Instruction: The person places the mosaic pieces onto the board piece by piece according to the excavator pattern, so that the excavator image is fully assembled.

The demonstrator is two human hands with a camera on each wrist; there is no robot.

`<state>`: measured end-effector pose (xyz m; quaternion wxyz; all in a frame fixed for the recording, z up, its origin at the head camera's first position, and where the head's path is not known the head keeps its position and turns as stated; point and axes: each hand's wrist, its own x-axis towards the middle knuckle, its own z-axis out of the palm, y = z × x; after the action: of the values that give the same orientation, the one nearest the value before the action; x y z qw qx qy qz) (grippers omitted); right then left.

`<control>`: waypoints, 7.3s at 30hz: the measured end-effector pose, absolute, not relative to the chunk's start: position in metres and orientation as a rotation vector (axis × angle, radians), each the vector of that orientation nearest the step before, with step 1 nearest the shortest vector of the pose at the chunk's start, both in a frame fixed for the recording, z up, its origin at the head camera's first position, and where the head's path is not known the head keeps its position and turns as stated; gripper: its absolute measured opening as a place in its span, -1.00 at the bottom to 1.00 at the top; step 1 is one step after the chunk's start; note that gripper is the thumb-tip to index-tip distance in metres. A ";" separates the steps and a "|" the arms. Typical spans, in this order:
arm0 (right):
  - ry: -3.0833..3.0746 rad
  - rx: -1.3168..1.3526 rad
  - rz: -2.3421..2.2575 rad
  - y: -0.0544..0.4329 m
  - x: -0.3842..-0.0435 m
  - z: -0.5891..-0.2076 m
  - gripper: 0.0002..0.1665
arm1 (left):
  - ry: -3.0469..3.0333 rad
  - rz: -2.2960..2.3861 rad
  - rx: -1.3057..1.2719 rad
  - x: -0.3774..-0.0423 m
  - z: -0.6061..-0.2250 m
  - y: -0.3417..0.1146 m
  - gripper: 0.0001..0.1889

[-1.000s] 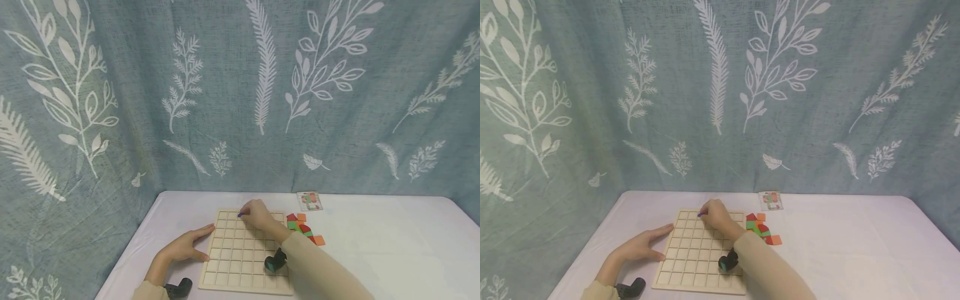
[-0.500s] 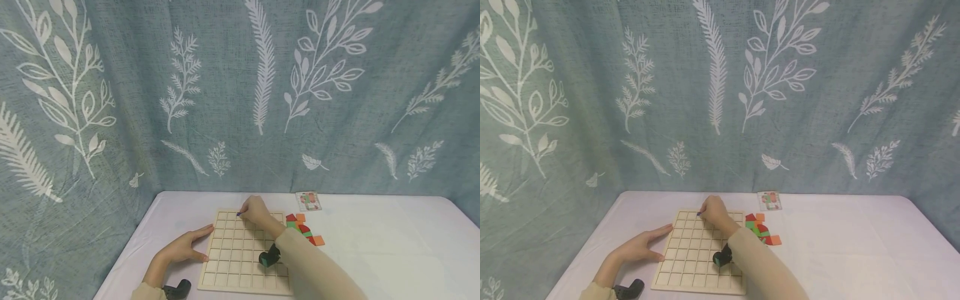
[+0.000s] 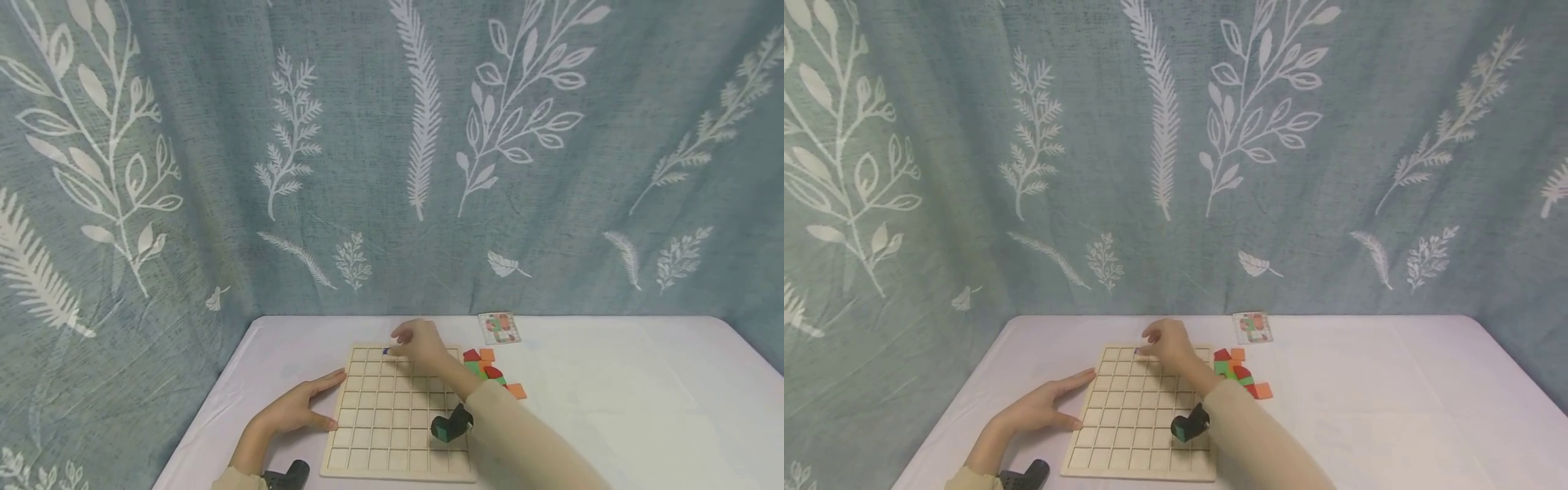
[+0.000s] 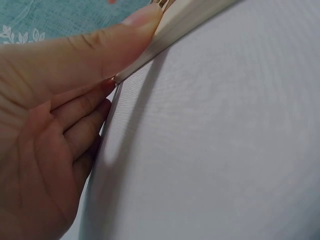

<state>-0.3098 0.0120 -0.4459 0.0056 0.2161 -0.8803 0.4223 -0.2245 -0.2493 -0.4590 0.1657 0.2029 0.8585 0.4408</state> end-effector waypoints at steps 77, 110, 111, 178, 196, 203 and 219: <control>-2.826 1.312 1.558 0.220 -0.164 -0.473 -0.72 | 2.426 1.288 0.584 -0.219 -0.461 -0.248 -0.04; -2.715 1.343 1.320 0.221 -0.171 -0.458 -0.86 | 2.400 1.339 0.570 -0.218 -0.463 -0.248 -0.04; -2.701 1.348 1.300 0.221 -0.172 -0.458 -0.86 | 2.407 1.334 0.565 -0.218 -0.463 -0.248 -0.04; -2.825 1.004 1.053 -0.024 -0.288 -0.461 -0.85 | 2.453 1.264 0.605 -0.218 -0.461 -0.251 -0.07; -2.751 1.051 1.006 -0.010 -0.283 -0.461 -0.89 | 2.436 1.271 0.605 -0.219 -0.460 -0.251 -0.07; -2.684 0.976 1.283 0.005 -0.269 -0.446 -0.86 | 2.444 1.269 0.594 -0.218 -0.461 -0.251 -0.08; -2.610 0.800 1.698 0.127 -0.245 -0.424 -0.69 | 2.444 1.283 0.589 -0.219 -0.463 -0.252 -0.06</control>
<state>-0.2446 0.1273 -0.4244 -0.0367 0.2486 -0.8112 0.5280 -0.2189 -0.2519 -0.4629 0.1591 0.2061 0.8549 0.4487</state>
